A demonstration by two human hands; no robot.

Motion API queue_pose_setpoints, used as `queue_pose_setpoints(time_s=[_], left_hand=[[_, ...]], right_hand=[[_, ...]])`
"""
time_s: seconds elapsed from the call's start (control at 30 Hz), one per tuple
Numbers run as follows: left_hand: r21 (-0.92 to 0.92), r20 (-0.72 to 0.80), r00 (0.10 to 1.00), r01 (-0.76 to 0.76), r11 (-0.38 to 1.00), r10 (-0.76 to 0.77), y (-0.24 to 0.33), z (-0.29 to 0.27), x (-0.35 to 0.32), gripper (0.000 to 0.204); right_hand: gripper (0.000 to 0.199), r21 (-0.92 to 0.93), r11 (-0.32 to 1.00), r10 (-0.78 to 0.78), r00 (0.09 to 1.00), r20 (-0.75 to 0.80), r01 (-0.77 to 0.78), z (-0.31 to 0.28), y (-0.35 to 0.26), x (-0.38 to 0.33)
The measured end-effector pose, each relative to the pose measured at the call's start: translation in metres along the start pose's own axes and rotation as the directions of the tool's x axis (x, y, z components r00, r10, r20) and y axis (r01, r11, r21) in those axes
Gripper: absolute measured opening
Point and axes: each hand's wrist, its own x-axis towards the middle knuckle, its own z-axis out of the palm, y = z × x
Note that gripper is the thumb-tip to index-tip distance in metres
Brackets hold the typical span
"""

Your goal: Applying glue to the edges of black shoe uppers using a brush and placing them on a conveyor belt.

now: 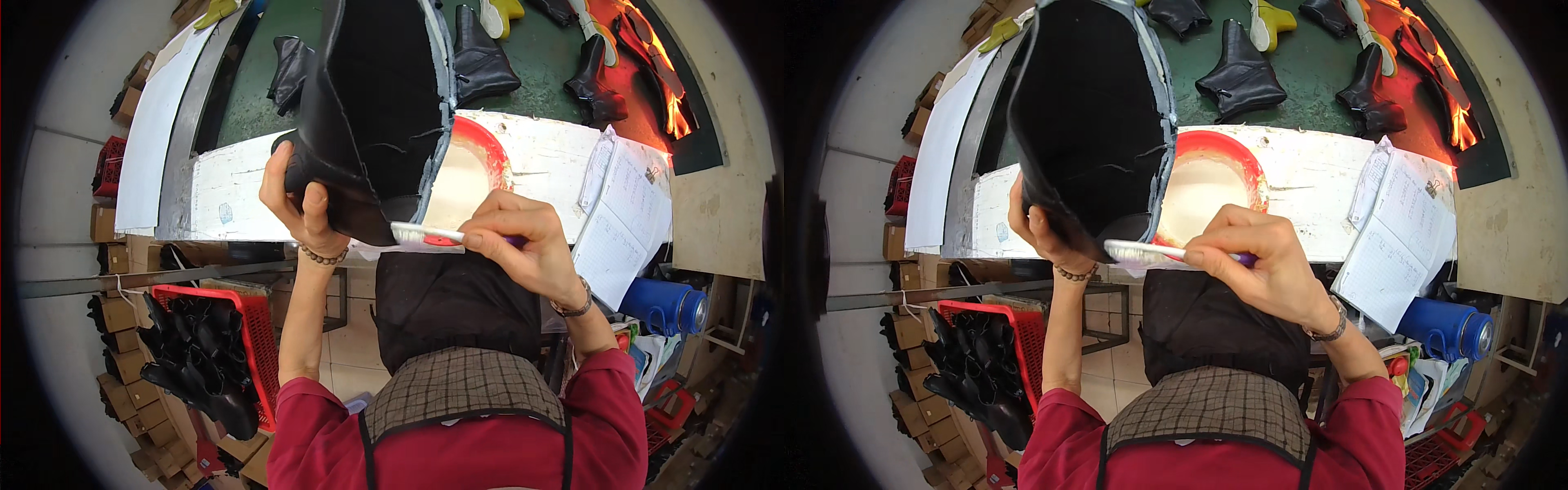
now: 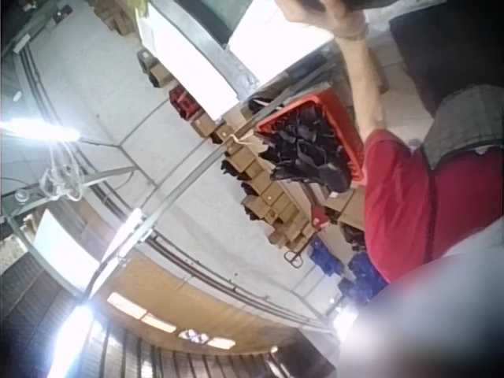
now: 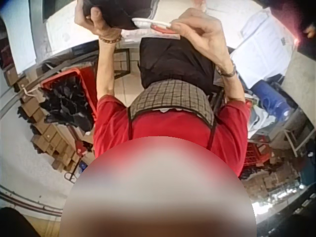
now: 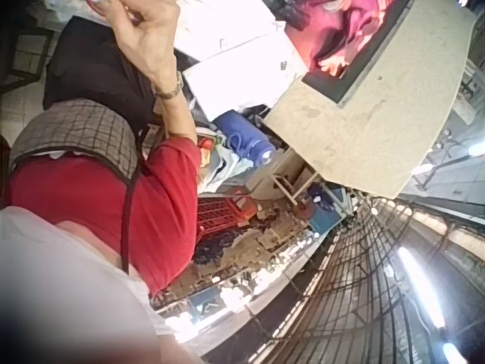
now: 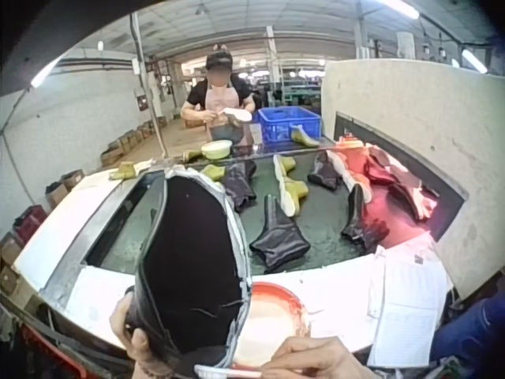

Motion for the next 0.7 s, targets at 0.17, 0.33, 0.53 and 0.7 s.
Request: queue_pose_setpoints(time_s=[0.17, 0.33, 0.53, 0.7], left_hand=[[0.141, 0.109, 0.990, 0.075, 0.987, -0.091, 0.009, -0.022, 0.010, 0.059], [-0.044, 0.300, 0.845, 0.476, 0.878, -0.443, 0.004, -0.070, 0.018, 0.067], [0.014, 0.534, 0.176, 0.976, 0.217, -0.827, -0.011, -0.124, 0.000, 0.040], [-0.188, 0.629, 0.027, 0.975, -0.118, -0.777, 0.000, -0.110, 0.007, 0.014]], right_hand=[[0.015, -0.060, 0.988, 0.140, 0.987, -0.085, -0.145, -0.020, 0.029, 0.016], [0.013, -0.866, 0.499, -0.121, 0.992, -0.039, 0.027, -0.021, 0.086, 0.038], [0.008, -0.861, 0.502, -0.156, 0.988, 0.007, 0.086, -0.039, 0.063, 0.044], [0.021, -0.326, 0.916, -0.269, 0.961, -0.066, 0.234, -0.044, 0.041, 0.054]])
